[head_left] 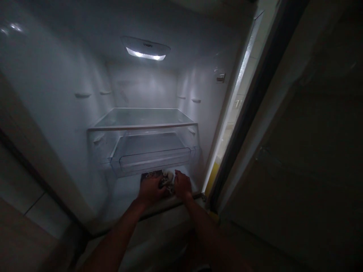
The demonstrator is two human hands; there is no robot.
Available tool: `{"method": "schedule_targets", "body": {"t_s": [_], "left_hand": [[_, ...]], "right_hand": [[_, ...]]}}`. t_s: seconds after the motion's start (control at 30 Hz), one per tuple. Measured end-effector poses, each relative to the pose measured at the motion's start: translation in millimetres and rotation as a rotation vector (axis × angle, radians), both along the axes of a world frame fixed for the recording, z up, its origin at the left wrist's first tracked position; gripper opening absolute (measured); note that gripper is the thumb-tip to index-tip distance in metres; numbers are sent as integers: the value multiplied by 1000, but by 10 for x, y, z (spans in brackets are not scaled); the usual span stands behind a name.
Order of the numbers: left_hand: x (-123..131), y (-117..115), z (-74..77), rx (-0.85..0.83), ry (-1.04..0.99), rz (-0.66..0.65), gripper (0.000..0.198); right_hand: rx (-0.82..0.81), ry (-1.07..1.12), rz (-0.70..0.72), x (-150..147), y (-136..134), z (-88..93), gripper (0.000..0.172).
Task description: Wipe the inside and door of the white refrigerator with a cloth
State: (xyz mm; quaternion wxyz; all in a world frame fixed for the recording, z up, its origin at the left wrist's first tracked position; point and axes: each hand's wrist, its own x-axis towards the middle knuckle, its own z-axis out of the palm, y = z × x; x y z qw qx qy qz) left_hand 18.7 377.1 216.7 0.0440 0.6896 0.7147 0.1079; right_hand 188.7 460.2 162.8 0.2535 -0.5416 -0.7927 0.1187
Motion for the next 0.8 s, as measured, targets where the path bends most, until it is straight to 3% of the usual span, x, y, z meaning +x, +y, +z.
{"method": "schedule_targets", "body": {"t_s": [0.07,0.13,0.2,0.27,0.37,0.43,0.53,0.63,0.73,0.8], "left_hand": [[120,-156,-15,-14,-20,-79,52],[79,-359,-50,-41,-26,-107,49],[-109,-537,-83,-61,-5,-66,52],[-381,-625,-77,-72,48,63,55],[-732,-537,40,-134,123,269,55],[-794,-349,147,-166,138,308,52],[-540,10,240,-148,128,246,52],[-15,263,214,-106,84,109,48],[403,219,129,-50,27,-20,56],[451,20,76,-27,1,-69,55]], "right_hand": [[-16,18,-28,8,31,10,49],[-27,33,-40,7,46,12,48],[-30,45,-33,-6,41,7,46],[-27,60,-13,-24,25,-4,43],[-21,89,7,-48,4,-19,39],[-15,114,3,-57,0,-25,38],[18,163,-20,-46,4,-27,37],[73,222,-72,-4,14,-40,32],[123,279,-120,60,33,-79,29],[147,312,-139,97,48,-115,25]]}}
